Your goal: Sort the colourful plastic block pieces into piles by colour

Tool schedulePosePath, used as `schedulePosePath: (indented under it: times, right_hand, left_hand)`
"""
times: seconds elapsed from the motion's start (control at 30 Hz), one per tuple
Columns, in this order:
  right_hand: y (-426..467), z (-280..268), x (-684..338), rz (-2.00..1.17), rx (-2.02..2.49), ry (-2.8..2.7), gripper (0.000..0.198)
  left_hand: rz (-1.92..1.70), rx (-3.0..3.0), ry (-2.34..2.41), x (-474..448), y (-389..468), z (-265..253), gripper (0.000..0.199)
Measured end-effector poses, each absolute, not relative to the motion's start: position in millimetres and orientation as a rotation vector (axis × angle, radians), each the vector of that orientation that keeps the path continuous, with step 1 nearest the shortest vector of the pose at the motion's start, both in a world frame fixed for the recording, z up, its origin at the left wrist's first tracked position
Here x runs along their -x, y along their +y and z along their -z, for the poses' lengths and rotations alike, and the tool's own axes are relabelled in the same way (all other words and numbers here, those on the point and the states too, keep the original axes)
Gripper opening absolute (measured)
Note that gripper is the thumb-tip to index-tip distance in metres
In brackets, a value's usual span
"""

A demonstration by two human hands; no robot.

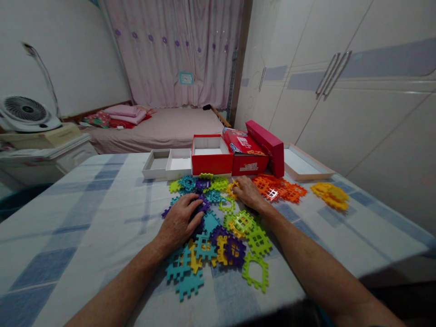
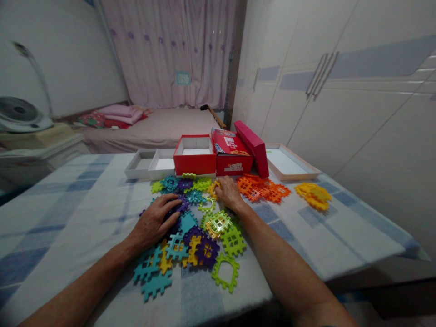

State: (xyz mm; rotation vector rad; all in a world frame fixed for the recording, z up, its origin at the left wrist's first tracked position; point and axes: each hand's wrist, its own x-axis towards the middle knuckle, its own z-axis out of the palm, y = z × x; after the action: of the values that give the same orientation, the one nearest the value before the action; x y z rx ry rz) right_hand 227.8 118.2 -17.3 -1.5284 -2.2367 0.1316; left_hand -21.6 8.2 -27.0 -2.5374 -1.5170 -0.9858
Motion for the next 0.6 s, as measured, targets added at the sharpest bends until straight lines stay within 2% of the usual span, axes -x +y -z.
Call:
schedulePosePath:
  times: [0.17,0.43,0.5,0.6]
  right_hand:
    - [118.5,10.4,-225.7,-0.295,1.33,-2.012,0.012]
    - [119.0,-25.3,-247.8,-0.907,1.232,-1.49,0.019]
    - [117.9,-33.5,-272.2,-0.895,1.261,-1.445,0.02]
    - [114.5,-38.0,-325.5,-0.659,1.435,-1.45,0.022]
  left_hand:
    - [1.01,2.536,-1.519,21.7,8.3,27.5,0.031]
    - [1.002,2.544,-1.521,22.8,9.0,28.8,0.031]
    - [0.991,2.549,-1.513,23.6,9.5,28.9,0.032]
    - [0.968,2.555,-1.506,25.2,10.9,30.0,0.034]
